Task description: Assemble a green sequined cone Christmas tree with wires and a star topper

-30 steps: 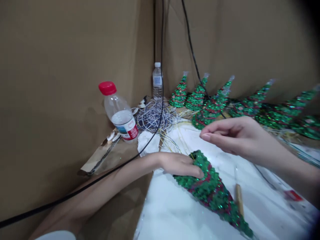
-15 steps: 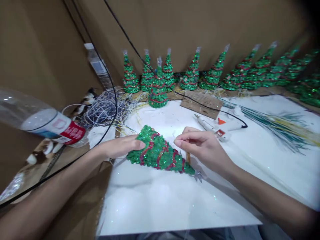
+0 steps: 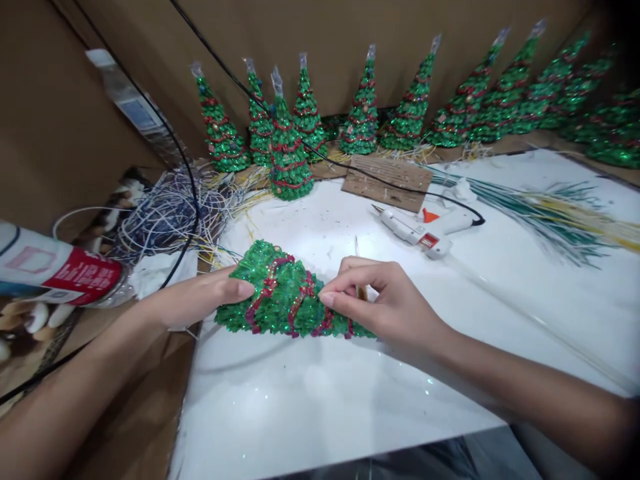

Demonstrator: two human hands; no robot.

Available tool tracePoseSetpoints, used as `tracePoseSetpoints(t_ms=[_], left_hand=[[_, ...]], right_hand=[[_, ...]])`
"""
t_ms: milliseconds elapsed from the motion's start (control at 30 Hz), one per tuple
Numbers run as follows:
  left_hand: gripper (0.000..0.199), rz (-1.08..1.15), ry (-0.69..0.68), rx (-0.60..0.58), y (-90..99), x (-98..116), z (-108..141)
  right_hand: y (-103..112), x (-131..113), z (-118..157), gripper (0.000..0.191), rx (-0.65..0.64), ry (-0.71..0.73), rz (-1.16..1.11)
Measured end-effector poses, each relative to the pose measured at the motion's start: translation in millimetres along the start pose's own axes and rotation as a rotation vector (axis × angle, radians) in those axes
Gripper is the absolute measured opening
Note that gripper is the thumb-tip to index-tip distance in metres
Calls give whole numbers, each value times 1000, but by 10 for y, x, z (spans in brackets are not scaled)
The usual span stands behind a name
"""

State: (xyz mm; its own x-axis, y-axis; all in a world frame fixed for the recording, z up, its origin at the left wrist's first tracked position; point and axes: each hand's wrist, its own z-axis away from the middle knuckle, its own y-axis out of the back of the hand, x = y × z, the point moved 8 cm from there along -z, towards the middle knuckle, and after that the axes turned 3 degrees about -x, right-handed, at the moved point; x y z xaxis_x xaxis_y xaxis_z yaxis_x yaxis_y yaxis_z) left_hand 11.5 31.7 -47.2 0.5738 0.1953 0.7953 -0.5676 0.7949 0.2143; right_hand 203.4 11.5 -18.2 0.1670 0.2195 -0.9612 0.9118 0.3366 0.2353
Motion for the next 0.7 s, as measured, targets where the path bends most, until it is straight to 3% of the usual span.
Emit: tracePoseSetpoints(t_ms=[300, 467, 700], left_hand=[[42, -17, -28, -13, -1, 8, -18], [39, -27, -33, 13, 31, 5, -30], [44, -136, -88, 9, 4, 93, -31]], right_hand=[[22, -83, 36, 12, 60, 62, 77], [39, -96, 17, 13, 46, 8, 94], [278, -179, -59, 17, 90, 63, 273]])
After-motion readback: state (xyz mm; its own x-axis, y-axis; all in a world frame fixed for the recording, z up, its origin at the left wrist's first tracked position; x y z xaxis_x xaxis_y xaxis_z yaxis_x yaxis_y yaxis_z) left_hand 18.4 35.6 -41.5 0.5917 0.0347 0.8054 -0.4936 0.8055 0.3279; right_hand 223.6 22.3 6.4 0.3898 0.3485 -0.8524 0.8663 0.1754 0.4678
